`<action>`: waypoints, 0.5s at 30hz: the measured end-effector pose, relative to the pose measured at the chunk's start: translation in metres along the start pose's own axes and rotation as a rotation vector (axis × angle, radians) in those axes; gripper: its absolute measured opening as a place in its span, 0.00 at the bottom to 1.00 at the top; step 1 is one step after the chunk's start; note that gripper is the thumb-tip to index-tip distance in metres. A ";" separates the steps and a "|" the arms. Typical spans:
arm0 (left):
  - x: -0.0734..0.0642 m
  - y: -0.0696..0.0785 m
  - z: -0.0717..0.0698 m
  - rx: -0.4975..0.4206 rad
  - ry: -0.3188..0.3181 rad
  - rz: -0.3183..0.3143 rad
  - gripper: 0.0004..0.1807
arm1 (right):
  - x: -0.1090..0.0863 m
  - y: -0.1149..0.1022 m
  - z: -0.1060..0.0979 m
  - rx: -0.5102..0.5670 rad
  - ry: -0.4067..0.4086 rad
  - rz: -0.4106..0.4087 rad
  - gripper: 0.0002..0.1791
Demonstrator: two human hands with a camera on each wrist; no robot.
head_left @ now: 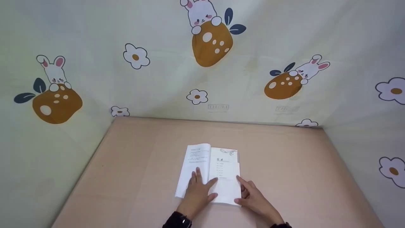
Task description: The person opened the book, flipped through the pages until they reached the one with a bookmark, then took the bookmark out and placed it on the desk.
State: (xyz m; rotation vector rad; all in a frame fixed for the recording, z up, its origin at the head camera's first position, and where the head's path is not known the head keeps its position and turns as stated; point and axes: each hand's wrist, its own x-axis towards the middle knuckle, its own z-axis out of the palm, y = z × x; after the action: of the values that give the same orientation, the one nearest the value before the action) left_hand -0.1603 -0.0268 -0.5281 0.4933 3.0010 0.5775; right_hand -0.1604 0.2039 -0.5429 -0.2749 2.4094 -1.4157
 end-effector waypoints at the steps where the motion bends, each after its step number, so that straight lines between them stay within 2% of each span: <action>1: 0.001 0.001 0.000 0.009 0.011 0.003 0.27 | 0.000 0.000 0.000 0.005 0.005 -0.003 0.47; 9: 0.001 0.007 0.005 0.078 0.052 -0.011 0.30 | -0.001 -0.003 0.003 0.026 0.044 -0.026 0.49; 15: 0.001 0.008 0.003 0.074 0.049 -0.018 0.30 | 0.000 -0.006 0.008 0.031 0.075 0.007 0.54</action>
State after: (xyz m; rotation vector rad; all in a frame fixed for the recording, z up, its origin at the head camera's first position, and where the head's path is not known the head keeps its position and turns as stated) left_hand -0.1581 -0.0185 -0.5280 0.4629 3.0793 0.4857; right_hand -0.1571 0.1948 -0.5410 -0.2095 2.4427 -1.4846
